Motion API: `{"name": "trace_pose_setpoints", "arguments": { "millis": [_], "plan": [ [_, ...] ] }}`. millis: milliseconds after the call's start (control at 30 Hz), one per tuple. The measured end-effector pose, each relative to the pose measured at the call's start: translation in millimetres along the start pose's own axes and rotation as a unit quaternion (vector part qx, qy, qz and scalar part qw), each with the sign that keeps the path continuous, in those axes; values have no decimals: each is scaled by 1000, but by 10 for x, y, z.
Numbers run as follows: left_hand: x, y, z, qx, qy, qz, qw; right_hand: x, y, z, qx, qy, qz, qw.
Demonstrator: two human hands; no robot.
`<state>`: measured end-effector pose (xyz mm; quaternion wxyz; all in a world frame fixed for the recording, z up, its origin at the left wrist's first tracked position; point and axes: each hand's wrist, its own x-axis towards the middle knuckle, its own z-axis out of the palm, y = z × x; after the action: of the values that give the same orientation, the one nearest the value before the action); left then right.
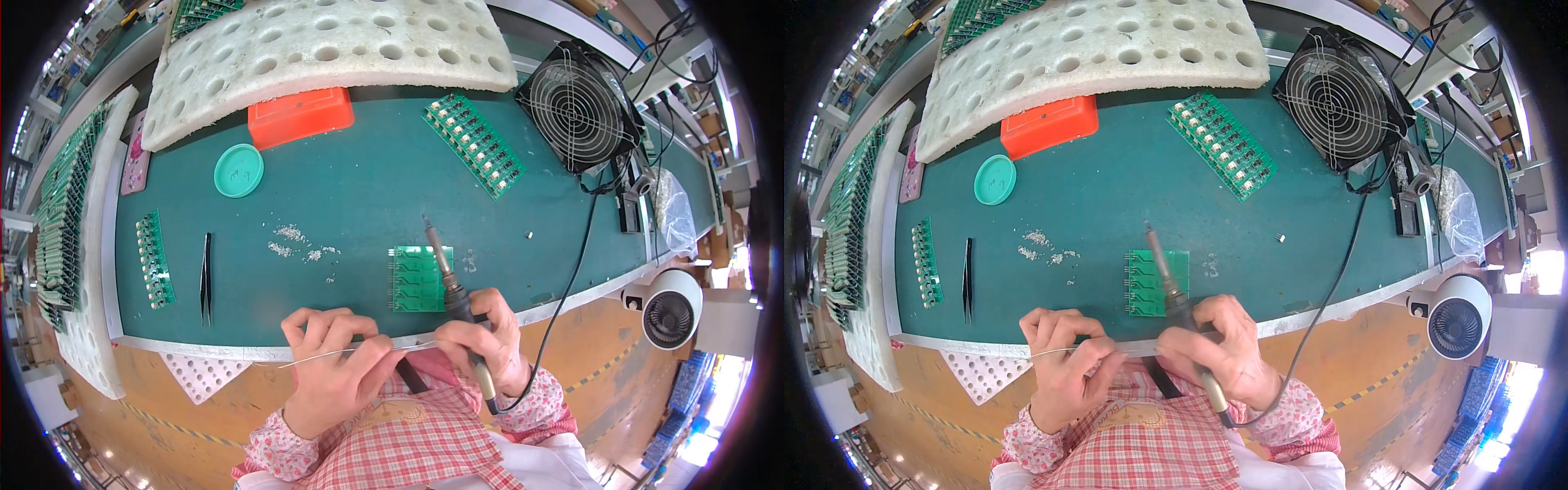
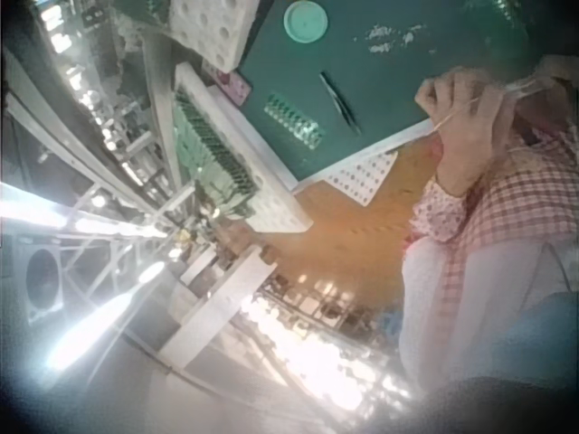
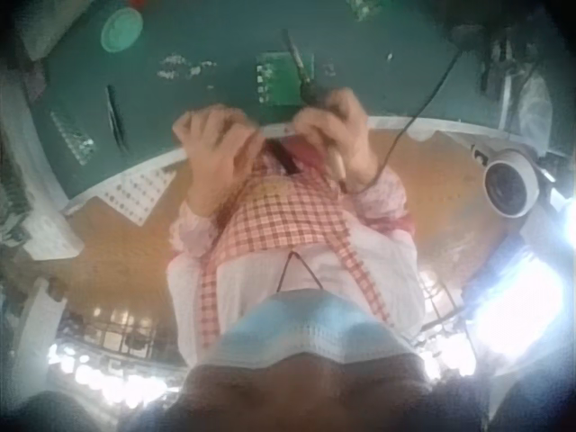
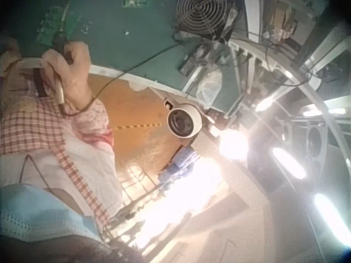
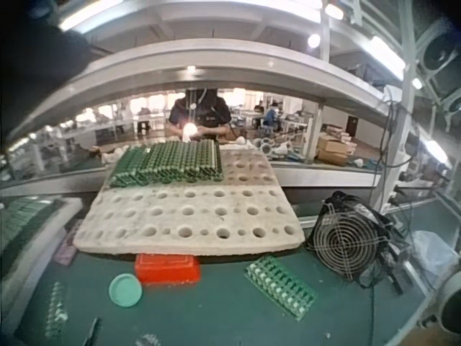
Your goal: The person solders electronic components onto circuit boards using a soldering iron and solder wire, places circuit boards onto a tray, and solders components onto another circuit board.
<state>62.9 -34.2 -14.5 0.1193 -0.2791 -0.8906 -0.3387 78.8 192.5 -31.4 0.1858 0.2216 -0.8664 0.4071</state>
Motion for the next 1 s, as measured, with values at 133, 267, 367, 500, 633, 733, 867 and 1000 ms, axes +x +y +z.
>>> {"name": "trace_pose_setpoints", "arguments": {
  "millis": [133,267,367,500,633,733,867,1000],
  "plan": [
    [5,-85,25,-39,41,-66,996,-109,12,-14,77,110,75,988],
    [74,-184,111,-59,45,-92,993,-183,-27,25,266,188,181,928],
    [102,-214,161,-73,43,-93,992,-215,34,62,307,153,190,920],
    [126,-222,171,-81,34,-86,992,-210,53,88,316,172,177,916],
    [137,-223,194,-78,30,-87,993,-173,57,90,304,154,185,922],
    [139,-233,201,-76,32,-92,992,-163,52,91,284,142,198,927],
    [150,-228,210,-73,33,-91,993,-171,53,66,281,133,202,929],
    [151,-223,223,-69,37,-91,993,-203,67,44,286,120,212,927]
  ]
}}
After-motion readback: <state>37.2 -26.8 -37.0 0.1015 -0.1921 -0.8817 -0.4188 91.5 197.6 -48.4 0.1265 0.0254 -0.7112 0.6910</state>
